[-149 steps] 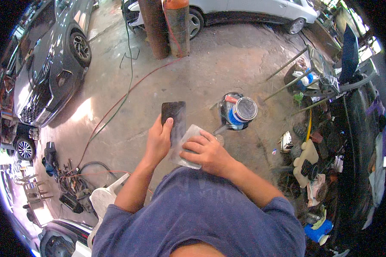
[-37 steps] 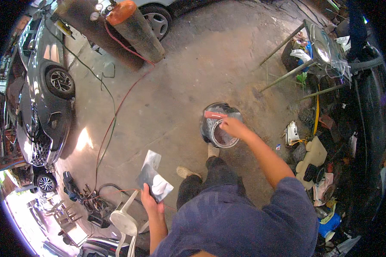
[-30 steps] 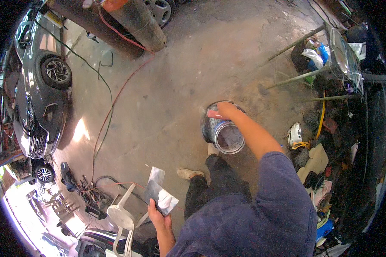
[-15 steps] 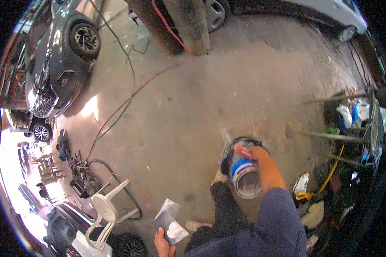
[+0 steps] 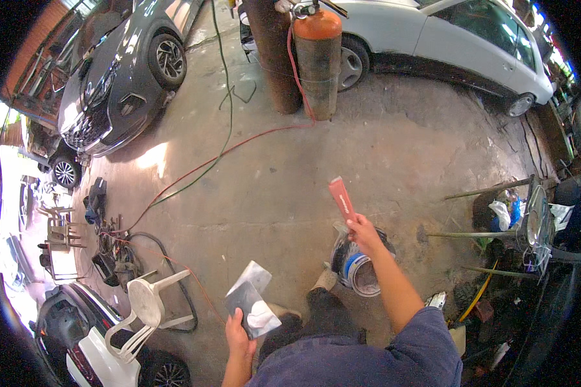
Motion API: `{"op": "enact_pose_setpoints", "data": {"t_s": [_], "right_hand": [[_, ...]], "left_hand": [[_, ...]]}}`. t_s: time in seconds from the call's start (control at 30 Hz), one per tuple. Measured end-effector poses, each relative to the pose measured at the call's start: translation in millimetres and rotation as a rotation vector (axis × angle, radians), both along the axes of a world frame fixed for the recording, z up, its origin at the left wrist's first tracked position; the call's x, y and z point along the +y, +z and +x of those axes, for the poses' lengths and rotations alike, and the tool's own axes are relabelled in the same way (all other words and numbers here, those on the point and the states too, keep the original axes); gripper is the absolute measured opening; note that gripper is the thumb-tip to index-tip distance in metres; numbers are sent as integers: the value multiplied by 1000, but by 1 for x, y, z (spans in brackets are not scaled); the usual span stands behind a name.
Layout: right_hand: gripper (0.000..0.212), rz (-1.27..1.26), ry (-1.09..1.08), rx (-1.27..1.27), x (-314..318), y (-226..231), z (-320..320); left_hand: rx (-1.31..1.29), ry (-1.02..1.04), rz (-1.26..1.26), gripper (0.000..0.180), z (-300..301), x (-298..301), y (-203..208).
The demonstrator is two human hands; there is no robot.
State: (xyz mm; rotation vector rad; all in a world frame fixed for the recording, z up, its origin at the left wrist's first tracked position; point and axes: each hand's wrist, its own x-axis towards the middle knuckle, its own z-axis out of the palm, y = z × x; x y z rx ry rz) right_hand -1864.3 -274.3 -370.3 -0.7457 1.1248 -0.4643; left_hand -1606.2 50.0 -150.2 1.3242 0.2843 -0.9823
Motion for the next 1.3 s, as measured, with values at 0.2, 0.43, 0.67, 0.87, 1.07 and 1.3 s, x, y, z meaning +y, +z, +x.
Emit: {"op": "enact_pose_setpoints", "data": {"t_s": [0.2,0.43,0.67,0.87,1.07,1.3], "right_hand": [[35,56,-51,-373,95,143,112],[26,-22,20,-322,189,213,212],[23,-42,-46,-417,264,245,298],[27,84,-143,-543,281,271,338],[25,-150,-63,-445,277,324,366],[19,-418,64,-452,264,325,383]], "left_hand": [[-61,10,-153,38,56,31,38],[-54,-30,-378,38,154,63,61],[-92,-154,-494,38,259,93,68],[-93,-162,-504,38,307,109,68],[-56,-143,-512,38,324,115,71],[-76,-111,-515,37,334,112,81]]}}
